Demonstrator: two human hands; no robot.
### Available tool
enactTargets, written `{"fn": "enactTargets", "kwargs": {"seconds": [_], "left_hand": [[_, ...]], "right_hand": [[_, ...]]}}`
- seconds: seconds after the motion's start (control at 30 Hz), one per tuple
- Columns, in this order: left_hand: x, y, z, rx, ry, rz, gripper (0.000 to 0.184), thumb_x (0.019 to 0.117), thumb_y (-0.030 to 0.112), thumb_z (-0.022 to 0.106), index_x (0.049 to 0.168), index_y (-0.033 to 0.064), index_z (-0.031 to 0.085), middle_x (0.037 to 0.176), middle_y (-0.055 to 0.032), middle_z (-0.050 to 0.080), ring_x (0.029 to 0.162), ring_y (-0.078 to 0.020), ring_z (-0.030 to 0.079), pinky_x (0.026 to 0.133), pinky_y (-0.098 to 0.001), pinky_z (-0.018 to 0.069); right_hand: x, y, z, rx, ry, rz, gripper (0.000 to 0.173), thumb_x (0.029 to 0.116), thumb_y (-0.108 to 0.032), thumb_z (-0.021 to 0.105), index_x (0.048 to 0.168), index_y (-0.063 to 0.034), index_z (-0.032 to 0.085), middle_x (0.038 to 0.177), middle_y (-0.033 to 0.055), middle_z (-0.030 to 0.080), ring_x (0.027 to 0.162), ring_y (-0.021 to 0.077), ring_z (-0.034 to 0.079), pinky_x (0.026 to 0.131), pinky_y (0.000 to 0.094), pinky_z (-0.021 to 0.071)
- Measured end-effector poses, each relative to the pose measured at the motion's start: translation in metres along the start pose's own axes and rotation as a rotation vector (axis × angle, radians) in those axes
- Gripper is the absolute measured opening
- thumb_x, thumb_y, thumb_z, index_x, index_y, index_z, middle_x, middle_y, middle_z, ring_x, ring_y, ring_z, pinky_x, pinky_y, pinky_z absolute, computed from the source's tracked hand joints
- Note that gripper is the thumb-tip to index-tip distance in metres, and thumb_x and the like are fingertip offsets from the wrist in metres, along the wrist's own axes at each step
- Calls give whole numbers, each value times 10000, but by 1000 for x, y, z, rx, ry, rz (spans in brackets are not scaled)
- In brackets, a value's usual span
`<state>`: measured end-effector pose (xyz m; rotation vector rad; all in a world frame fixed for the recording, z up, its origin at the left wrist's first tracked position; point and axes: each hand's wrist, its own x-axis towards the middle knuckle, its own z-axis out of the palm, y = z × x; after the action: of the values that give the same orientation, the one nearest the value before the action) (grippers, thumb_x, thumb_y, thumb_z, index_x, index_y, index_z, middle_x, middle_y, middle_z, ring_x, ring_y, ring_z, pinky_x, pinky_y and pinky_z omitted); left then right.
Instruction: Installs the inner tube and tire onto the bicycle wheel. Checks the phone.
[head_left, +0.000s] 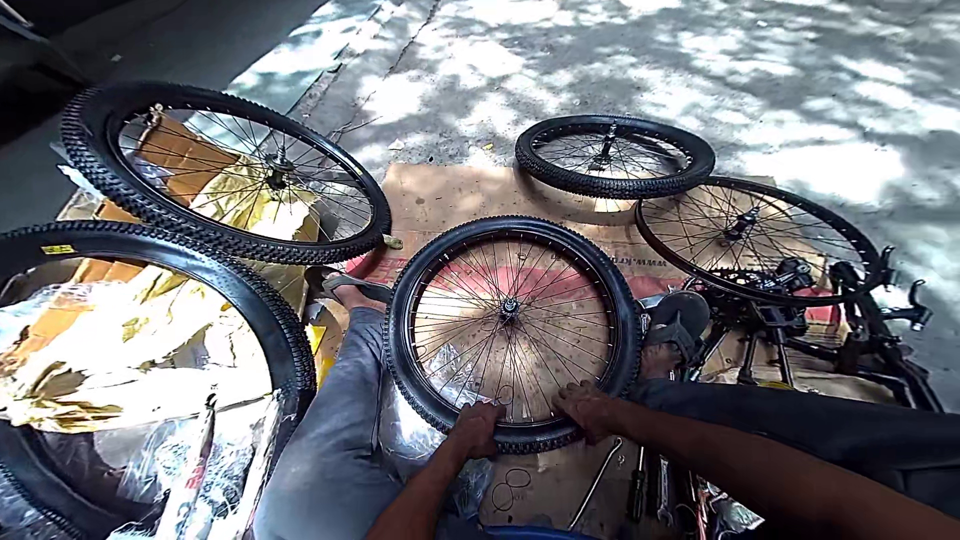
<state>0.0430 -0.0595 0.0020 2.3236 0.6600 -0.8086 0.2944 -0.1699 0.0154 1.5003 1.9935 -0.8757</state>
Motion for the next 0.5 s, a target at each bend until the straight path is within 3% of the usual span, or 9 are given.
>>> {"fn": "enactTargets", "kwargs": {"seconds": [0.1, 0.2, 0.27, 0.37, 0.43, 0.5], "left_hand": [[8, 7, -10, 37, -76, -20, 659, 670, 293, 888, 1246, 109, 625, 1250, -188, 654, 1202, -397, 598, 987, -620, 466], [10, 5, -8, 25, -61, -26, 680, 640, 311, 908, 1235, 93, 661, 1342, -235, 559, 1261, -428, 536, 990, -610, 485], [11, 5, -6, 55, -54, -39, 725, 629, 333, 909, 1263, 89, 655, 1416, -241, 494, 1317, -428, 480, 1027, -605, 458], [12, 12, -1, 106, -78, -55, 807, 649, 334, 893, 1361, 97, 593, 1506, -223, 436, 1388, -425, 415, 1102, -665, 339], [12, 12, 2, 71, -92, -53, 835, 671, 301, 880, 1414, 121, 543, 1532, -216, 402, 1353, -446, 451, 1033, -692, 401], [9, 7, 5, 39, -92, -8, 796, 709, 266, 853, 1424, 137, 529, 1503, -157, 473, 1356, -418, 468, 1011, -708, 410]], "right_hand": [[1, 10, 3, -6, -24, -67, 665, 701, -232, 879, 1276, -29, 612, 1209, 204, 650, 1151, 401, 615, 960, 573, 497], [-4, 11, 1, 20, -13, -116, 579, 740, -249, 852, 1236, -44, 636, 1103, 194, 698, 1047, 391, 671, 873, 595, 517], [-8, 12, 9, 49, 49, -130, 591, 754, -237, 840, 1263, -36, 616, 1171, 199, 671, 1090, 394, 653, 892, 586, 518], [-12, 11, 18, 74, 91, -122, 616, 766, -213, 835, 1298, -22, 588, 1244, 212, 633, 1159, 405, 618, 935, 567, 511], [-13, 10, 18, 78, 112, -121, 591, 774, -216, 831, 1277, -19, 592, 1228, 213, 639, 1145, 402, 626, 929, 561, 515], [-14, 6, 16, 73, 119, -128, 569, 798, -226, 824, 1268, -9, 587, 1221, 220, 638, 1135, 409, 631, 913, 562, 521]]}}
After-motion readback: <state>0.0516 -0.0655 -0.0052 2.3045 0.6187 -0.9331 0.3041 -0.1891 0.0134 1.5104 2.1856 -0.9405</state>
